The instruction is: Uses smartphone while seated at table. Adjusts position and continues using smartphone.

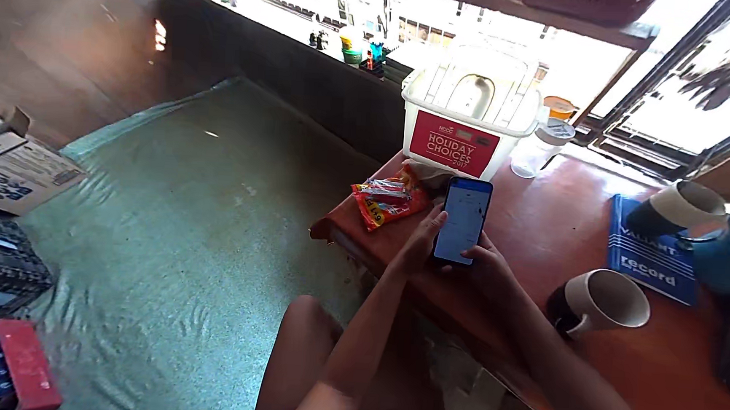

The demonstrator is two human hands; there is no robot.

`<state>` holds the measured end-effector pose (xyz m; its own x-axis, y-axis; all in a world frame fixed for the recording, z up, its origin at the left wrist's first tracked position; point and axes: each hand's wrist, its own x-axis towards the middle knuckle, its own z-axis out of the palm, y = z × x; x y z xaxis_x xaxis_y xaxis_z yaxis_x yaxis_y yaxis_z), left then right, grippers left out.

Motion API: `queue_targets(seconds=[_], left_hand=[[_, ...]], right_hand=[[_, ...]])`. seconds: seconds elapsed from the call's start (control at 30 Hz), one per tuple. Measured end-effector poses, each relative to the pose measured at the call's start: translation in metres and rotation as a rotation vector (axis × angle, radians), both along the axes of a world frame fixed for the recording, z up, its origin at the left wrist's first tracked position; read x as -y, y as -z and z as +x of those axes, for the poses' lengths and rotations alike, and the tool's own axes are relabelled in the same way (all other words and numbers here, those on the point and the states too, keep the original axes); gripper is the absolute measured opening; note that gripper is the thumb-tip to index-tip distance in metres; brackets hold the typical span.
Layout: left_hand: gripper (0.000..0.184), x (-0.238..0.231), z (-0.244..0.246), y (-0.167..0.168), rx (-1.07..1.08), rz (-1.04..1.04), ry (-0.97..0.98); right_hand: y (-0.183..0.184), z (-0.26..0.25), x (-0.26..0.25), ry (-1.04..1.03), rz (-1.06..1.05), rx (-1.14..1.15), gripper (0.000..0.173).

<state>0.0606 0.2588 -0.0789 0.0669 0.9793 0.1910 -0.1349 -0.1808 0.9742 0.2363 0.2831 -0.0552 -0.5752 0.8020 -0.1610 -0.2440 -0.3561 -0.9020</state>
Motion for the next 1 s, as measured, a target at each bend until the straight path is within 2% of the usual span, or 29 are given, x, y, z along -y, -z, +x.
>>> queue_targets(seconds=[0.07, 0.13, 0.23, 0.27, 0.37, 0.53, 0.77, 1.0], left_hand=[[0.068, 0.000, 0.000, -0.001, -0.012, 0.015, -0.013], [0.068, -0.002, 0.001, -0.001, -0.018, 0.025, -0.017], [0.065, -0.006, 0.001, -0.001, 0.009, 0.023, -0.018], [0.066, -0.004, 0.001, -0.002, 0.005, 0.013, -0.015], [0.070, 0.001, 0.001, -0.004, -0.010, -0.012, -0.014], [0.069, 0.004, 0.001, -0.004, -0.023, -0.011, -0.016], [0.066, 0.005, 0.001, -0.005, -0.039, -0.006, -0.019], [0.068, 0.004, 0.000, -0.004, -0.033, -0.011, -0.028]], right_hand=[[0.000, -0.001, -0.001, 0.012, -0.006, 0.002, 0.054], [0.004, -0.001, -0.003, -0.004, -0.004, -0.015, 0.041], [0.005, 0.000, -0.005, -0.064, 0.012, -0.072, 0.068], [0.004, 0.000, -0.004, -0.073, 0.007, -0.082, 0.069], [0.005, 0.001, -0.003, -0.051, 0.001, -0.068, 0.046], [0.007, 0.003, -0.003, -0.029, 0.036, -0.046, 0.058], [0.007, 0.002, -0.002, -0.025, 0.062, -0.042, 0.060], [0.008, 0.002, -0.003, -0.041, 0.063, -0.055, 0.055]])
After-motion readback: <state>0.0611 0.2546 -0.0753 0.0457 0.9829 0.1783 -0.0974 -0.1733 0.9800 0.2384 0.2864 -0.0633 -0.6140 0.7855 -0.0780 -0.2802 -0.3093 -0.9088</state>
